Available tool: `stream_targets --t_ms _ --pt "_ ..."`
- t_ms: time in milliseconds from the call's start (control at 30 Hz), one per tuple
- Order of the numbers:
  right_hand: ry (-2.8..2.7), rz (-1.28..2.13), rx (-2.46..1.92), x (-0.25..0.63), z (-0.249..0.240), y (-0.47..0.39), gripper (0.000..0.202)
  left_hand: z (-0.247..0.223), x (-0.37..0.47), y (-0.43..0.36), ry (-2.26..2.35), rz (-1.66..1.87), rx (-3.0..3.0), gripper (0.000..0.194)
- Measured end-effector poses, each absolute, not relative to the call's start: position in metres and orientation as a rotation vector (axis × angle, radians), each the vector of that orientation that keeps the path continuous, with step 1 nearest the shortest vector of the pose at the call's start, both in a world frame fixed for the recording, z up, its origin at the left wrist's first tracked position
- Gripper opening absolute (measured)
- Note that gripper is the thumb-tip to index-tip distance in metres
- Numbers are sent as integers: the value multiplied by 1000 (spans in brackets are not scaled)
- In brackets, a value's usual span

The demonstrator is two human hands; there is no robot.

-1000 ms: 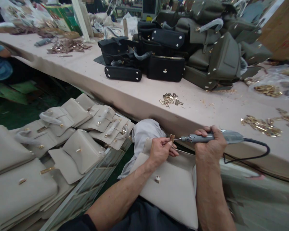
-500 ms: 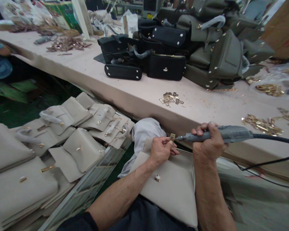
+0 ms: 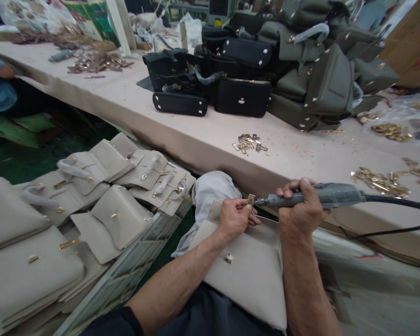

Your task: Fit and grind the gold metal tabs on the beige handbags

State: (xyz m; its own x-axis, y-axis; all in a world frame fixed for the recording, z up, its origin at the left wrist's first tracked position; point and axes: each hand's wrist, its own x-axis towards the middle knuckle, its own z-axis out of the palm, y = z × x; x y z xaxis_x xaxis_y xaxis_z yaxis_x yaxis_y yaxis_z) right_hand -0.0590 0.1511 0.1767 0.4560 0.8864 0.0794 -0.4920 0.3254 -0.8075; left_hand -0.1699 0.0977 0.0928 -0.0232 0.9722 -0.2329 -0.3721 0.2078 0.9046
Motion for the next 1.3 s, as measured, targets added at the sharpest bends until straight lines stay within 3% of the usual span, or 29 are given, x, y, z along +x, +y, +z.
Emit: stream_targets --t_ms 1300 --pt "-934 846 -832 -84 189 139 28 101 -168 95 1145 1213 786 17"
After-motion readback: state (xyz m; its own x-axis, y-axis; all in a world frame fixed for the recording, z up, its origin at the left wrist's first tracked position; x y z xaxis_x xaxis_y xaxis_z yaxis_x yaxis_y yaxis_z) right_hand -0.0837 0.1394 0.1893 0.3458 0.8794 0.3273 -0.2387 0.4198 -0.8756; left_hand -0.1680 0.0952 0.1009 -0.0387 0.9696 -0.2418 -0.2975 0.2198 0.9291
